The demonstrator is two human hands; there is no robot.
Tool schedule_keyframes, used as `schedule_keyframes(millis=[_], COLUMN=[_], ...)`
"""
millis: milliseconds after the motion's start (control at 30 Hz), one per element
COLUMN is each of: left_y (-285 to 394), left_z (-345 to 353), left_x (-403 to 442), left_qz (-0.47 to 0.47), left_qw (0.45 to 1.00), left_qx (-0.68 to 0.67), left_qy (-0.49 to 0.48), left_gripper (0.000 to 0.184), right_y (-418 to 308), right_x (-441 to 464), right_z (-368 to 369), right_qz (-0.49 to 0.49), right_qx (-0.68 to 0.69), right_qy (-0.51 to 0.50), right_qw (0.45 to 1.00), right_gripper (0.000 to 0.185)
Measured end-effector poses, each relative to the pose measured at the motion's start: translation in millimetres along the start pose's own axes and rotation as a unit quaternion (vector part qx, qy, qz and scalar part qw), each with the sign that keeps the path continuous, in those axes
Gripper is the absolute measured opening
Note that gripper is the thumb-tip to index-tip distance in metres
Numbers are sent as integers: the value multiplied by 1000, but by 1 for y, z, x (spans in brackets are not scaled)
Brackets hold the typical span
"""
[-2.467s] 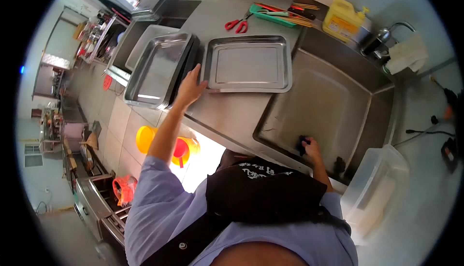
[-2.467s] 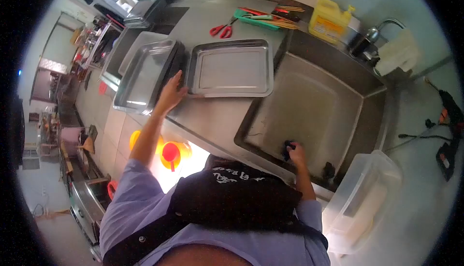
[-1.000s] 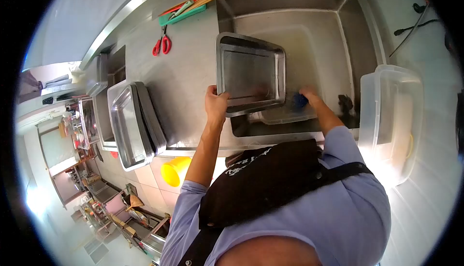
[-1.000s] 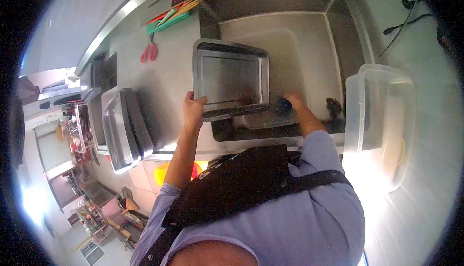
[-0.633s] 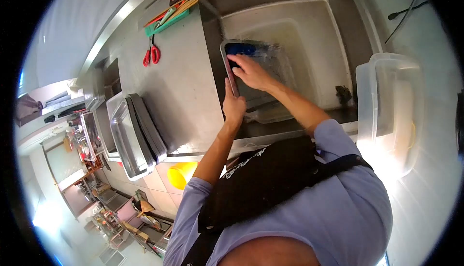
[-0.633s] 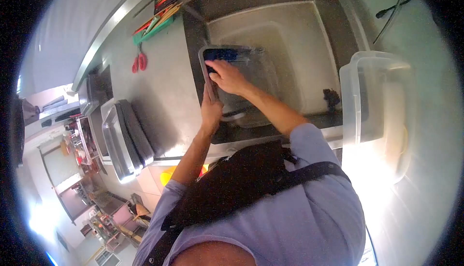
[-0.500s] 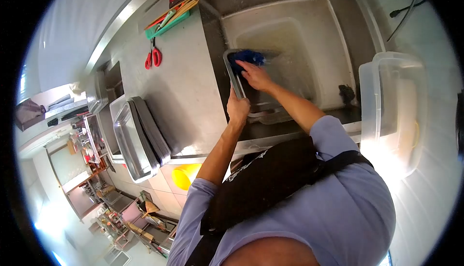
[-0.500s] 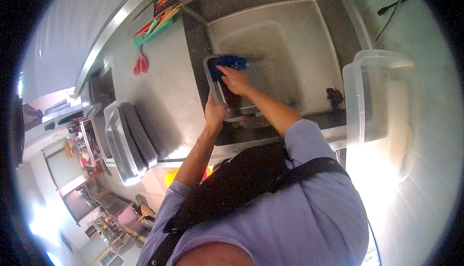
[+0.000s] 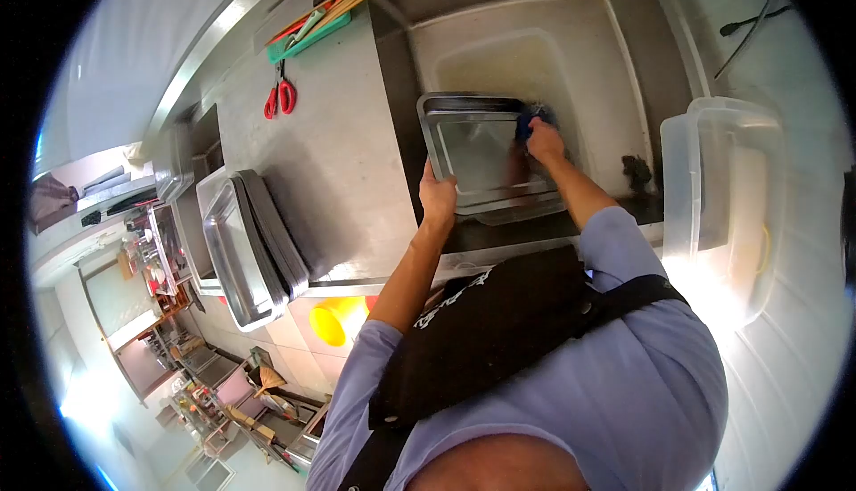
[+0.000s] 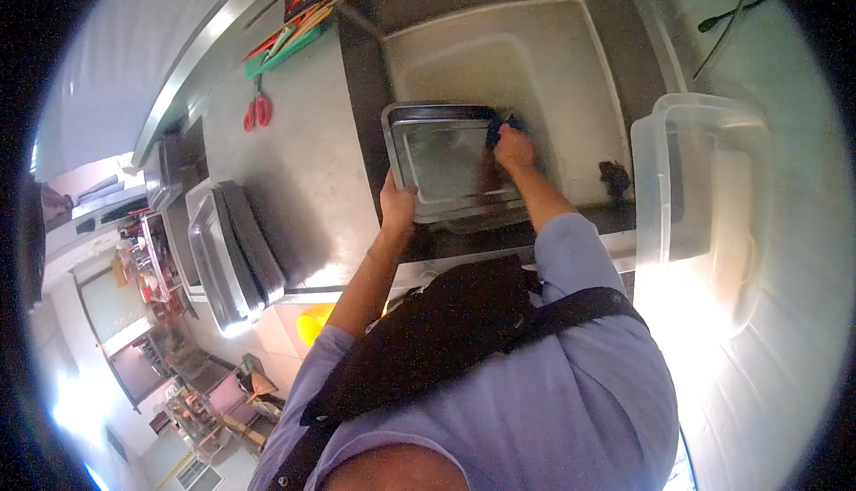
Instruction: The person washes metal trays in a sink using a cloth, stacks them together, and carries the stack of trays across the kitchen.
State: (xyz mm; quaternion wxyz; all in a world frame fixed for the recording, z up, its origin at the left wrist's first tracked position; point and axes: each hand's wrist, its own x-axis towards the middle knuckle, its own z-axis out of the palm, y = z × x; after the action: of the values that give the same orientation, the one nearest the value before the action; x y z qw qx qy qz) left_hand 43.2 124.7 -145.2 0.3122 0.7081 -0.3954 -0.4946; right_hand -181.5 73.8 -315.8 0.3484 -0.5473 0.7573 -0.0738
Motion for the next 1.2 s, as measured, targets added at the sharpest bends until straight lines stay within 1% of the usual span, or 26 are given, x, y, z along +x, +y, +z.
schedule_keyframes(millis=[33, 67, 100, 133, 167, 200, 233, 300, 400, 500, 533, 600, 633, 700, 733, 800, 833, 867, 900, 933, 967, 1000, 1033, 1100, 1167, 1200], left_y=[2, 4, 7, 8, 8, 8, 9, 14, 9, -2, -9, -9, -8, -4, -1, -2, -5, -7, -11, -8, -6, 7, 20, 39, 55, 60], left_z=[0, 1, 3, 6, 8, 8, 8, 6, 4, 6, 7, 6, 6, 9, 9, 1, -2, -3, -3, -3, -4, -5, -7, -18, -27, -29], left_x=[0, -1, -2, -3, -5, -4, -3, -2, -1, -7, -8, -12, -13, -18, -18, -9, -4, 1, 6, 8, 7, 1, -5, -18, -31, -39], left_qz=[-1, -8, -15, -23, -24, -24, -23, -14, -10, -36, -26, -27, -25, -17, -13, -100, -145, -129, -112, -93, -66, -39, -11, 70, 132, 209], left_qw=[1000, 1000, 999, 997, 997, 996, 996, 994, 990, 989, 993, 992, 992, 991, 990, 989, 983, 987, 990, 993, 996, 998, 996, 989, 978, 963], left_qx=[24, -6, -34, -63, -69, -74, -77, -96, -127, -139, -110, -112, -115, -130, -137, -96, -77, -61, -45, -27, 11, 51, 92, 127, 159, 160], left_qy=[-4, -11, -20, -28, -35, -43, -50, -57, -61, -36, -26, -41, -46, -24, -12, -58, -82, -79, -76, -74, -51, -28, -5, 13, 22, 62], left_gripper=[49, 46, 44, 42, 41, 40, 39, 40, 42, 42, 45, 46, 47, 49, 50, 51, 52, 50, 49, 47, 48, 49, 50, 51, 51, 51], right_y=[-10, -22, -47, -60, -79, -95, -110, -117, -90, -57, -45, -24, -15, -7, -9, -12, -6, 2, 10, 4, -3, -14, -22, -35, -40, -43], right_x=[-2, -4, -23, -25, -40, -53, -73, -96, -103, -79, -67, -39, -25, -7, -3, 5, 13, 23, 28, 19, 10, -2, -7, -14, -12, -10], right_z=[-3, -6, -20, -6, -10, -13, -25, -33, -28, -9, -1, 15, 19, 18, 15, 6, 7, 5, 4, -13, -30, -52, -68, -91, -101, -105], right_qz=[-29, -56, -106, -152, -216, -274, -312, -362, -364, -240, -218, -174, -113, 7, 10, 17, -4, -23, -40, 3, 46, 88, 104, 128, 113, 105], right_qx=[18, 37, 65, 99, 105, 110, 138, 119, 152, 115, 83, 20, 24, 31, 3, -54, 89, 227, 361, 465, 564, 655, 700, 783, 820, 837], right_qy=[-12, -22, -4, 8, 32, 34, 40, 9, 8, 39, 52, 76, 66, 46, 24, -18, -72, -125, -174, -186, -193, -197, -210, -232, -199, -183], right_qw=[999, 998, 992, 983, 970, 955, 939, 924, 919, 963, 971, 982, 991, 998, 1000, 998, 993, 965, 915, 866, 802, 724, 674, 563, 524, 505], right_gripper=[34, 32, 24, 22, 19, 16, 18, 15, 15, 14, 13, 13, 13, 14, 14, 15, 16, 18, 19, 21, 23, 26, 29, 35, 39, 41])
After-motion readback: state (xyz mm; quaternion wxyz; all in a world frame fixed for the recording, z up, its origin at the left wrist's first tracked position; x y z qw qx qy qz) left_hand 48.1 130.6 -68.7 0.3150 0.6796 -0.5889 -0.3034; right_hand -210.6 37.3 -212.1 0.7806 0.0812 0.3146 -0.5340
